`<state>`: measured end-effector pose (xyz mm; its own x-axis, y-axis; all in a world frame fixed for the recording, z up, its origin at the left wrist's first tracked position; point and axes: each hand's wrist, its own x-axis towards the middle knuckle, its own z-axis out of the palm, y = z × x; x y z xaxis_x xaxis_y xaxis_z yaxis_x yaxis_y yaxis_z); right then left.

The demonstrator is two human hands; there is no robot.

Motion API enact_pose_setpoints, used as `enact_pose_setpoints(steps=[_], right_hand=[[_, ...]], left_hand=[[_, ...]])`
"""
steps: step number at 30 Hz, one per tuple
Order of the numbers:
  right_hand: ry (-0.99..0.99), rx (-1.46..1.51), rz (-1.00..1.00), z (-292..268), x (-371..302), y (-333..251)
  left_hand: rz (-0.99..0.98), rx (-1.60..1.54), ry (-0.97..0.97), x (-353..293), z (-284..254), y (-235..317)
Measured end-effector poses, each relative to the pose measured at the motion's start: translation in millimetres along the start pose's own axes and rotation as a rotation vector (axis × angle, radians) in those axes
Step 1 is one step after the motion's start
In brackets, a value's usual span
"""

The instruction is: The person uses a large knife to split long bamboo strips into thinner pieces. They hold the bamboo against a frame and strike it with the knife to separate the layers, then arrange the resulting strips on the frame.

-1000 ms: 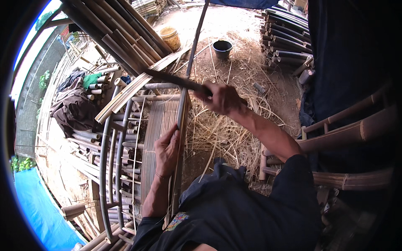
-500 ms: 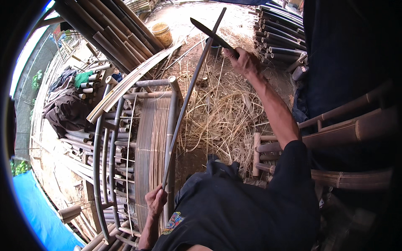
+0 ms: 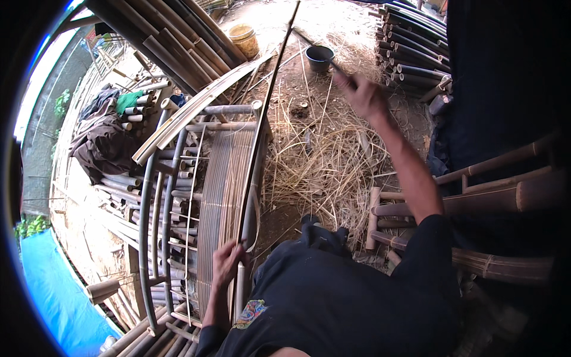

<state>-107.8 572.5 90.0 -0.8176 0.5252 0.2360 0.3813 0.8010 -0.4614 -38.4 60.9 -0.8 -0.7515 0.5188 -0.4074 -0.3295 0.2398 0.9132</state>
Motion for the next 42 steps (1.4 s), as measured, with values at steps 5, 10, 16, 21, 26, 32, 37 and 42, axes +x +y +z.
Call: enact_pose_setpoints(steps=[5,10,16,21,26,32,37,42], right_hand=[[-0.078,0.096,-0.594,81,-116,-84],[-0.252,0.226,-0.357,83,-115,-87],[-0.081,0.194,-0.529,90,-133,-80],[-0.105,0.206,-0.305,88,-100,-66],[-0.140,0.149,-0.403,90,-91,-58],[0.054,-0.028,-0.209,56,-24,6],[-0.023,-0.122,-0.039,20,13,38],[0.045,-0.093,0.037,3,53,85]], left_hand=[[0.148,0.047,0.206,88,57,75],[0.205,0.118,0.262,82,70,80],[0.173,0.009,0.249,69,76,75],[0.264,0.169,0.280,52,70,58],[0.178,0.229,0.250,33,64,57],[0.126,0.176,0.203,-21,45,4],[0.071,0.399,0.254,-79,13,-26],[0.146,0.488,0.277,-112,-13,-67]])
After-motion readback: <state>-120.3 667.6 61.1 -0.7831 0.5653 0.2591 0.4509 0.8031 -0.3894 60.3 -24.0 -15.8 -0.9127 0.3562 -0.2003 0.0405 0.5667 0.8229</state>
